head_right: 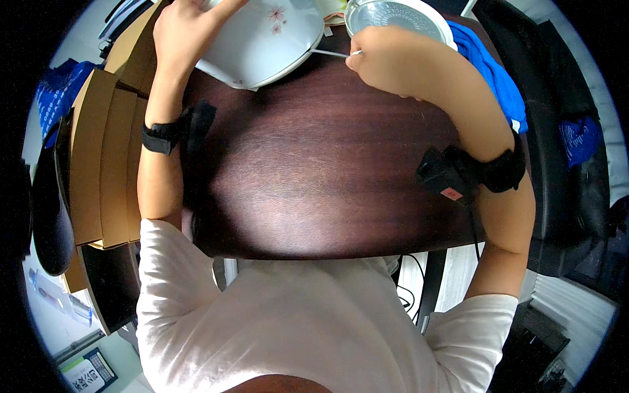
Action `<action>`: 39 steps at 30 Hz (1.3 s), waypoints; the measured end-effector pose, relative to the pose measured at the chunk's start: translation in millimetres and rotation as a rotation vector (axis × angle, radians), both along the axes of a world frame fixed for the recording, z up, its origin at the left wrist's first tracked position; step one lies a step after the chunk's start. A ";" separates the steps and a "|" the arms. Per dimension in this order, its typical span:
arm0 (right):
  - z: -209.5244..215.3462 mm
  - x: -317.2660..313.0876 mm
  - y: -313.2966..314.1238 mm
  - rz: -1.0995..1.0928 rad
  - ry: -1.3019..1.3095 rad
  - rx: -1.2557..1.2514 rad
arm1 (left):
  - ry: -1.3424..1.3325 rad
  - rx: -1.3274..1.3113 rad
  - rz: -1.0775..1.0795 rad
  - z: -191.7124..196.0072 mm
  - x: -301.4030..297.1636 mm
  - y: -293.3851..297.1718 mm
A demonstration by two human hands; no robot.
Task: The person uses a screwdriver to remove screws from a white rice cooker, detaches the lid, and then removes the bottom cover to expose the internal wiring and components.
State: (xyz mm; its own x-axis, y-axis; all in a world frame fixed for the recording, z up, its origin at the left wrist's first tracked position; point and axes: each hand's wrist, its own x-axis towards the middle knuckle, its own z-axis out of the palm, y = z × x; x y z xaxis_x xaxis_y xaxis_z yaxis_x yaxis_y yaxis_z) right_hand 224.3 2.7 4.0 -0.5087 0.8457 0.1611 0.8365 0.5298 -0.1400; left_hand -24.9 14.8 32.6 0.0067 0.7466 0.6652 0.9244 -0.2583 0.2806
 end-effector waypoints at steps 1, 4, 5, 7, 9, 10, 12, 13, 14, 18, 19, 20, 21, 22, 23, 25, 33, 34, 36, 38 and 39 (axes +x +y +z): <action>-29.9 18.4 22.1 0.147 0.008 0.348 | -0.030 0.005 -0.031 0.8 -2.2 -1.7; -44.4 33.7 45.2 0.017 -0.075 0.167 | -0.245 -0.077 -0.232 2.6 -14.6 -6.5; -38.5 32.8 50.6 -0.107 -0.106 -0.086 | -0.253 -0.086 -0.195 0.7 -22.6 -7.7; -13.4 9.7 19.7 -0.271 0.040 -0.416 | -0.331 -0.082 -0.154 -1.1 -23.1 -19.1; -6.6 10.6 2.5 -0.184 0.149 -0.456 | -0.375 -0.116 -0.186 -1.4 -38.6 -13.2; 0.4 10.2 -7.3 -0.148 0.176 -0.452 | -0.398 -0.106 -0.216 -0.8 -42.0 -13.0; 2.1 13.9 -17.1 -0.046 0.225 -0.379 | -0.414 -0.099 -0.229 -0.7 -45.8 -9.8; -2.8 16.1 -19.0 0.024 0.245 -0.312 | -0.422 -0.095 -0.236 -0.9 -46.9 -9.0; -7.0 18.8 -20.5 0.091 0.265 -0.243 | -0.425 -0.099 -0.255 -1.4 -45.7 -9.1; -10.0 24.7 -24.2 0.135 0.260 -0.192 | -0.305 -0.051 -0.257 -14.6 -66.2 -0.2; -7.7 24.9 -23.9 0.164 0.277 -0.187 | -0.242 -0.024 -0.229 -18.1 -80.8 2.8; -7.3 25.4 -23.9 0.180 0.293 -0.182 | -0.251 -0.043 -0.241 -19.4 -89.0 7.6; -5.9 22.7 -25.9 0.165 0.293 -0.182 | -0.260 -0.062 -0.253 -20.3 -95.9 11.6; -3.7 18.1 -29.2 0.151 0.293 -0.182 | -0.269 -0.081 -0.264 -21.4 -101.0 14.3; -3.0 15.7 -30.9 0.134 0.297 -0.182 | -0.291 -0.038 -0.256 -24.2 -102.0 15.4; -4.5 15.4 -30.0 0.130 0.278 -0.179 | -0.299 -0.069 -0.238 -23.5 -102.5 14.0; 3.4 17.9 -25.2 0.103 0.290 -0.211 | -0.339 -0.044 -0.256 -27.5 -106.7 11.8; 2.6 15.7 -25.5 0.107 0.294 -0.198 | -0.340 -0.043 -0.244 -30.7 -111.6 11.8; -0.1 16.4 -23.3 0.134 0.291 -0.139 | -0.346 -0.039 -0.228 -32.0 -114.3 12.6; -9.6 21.5 -10.6 0.186 0.283 -0.051 | -0.354 -0.035 -0.212 -30.7 -114.4 10.5; -14.5 23.4 0.0 0.210 0.263 -0.025 | -0.372 -0.039 -0.250 -31.5 -121.7 14.6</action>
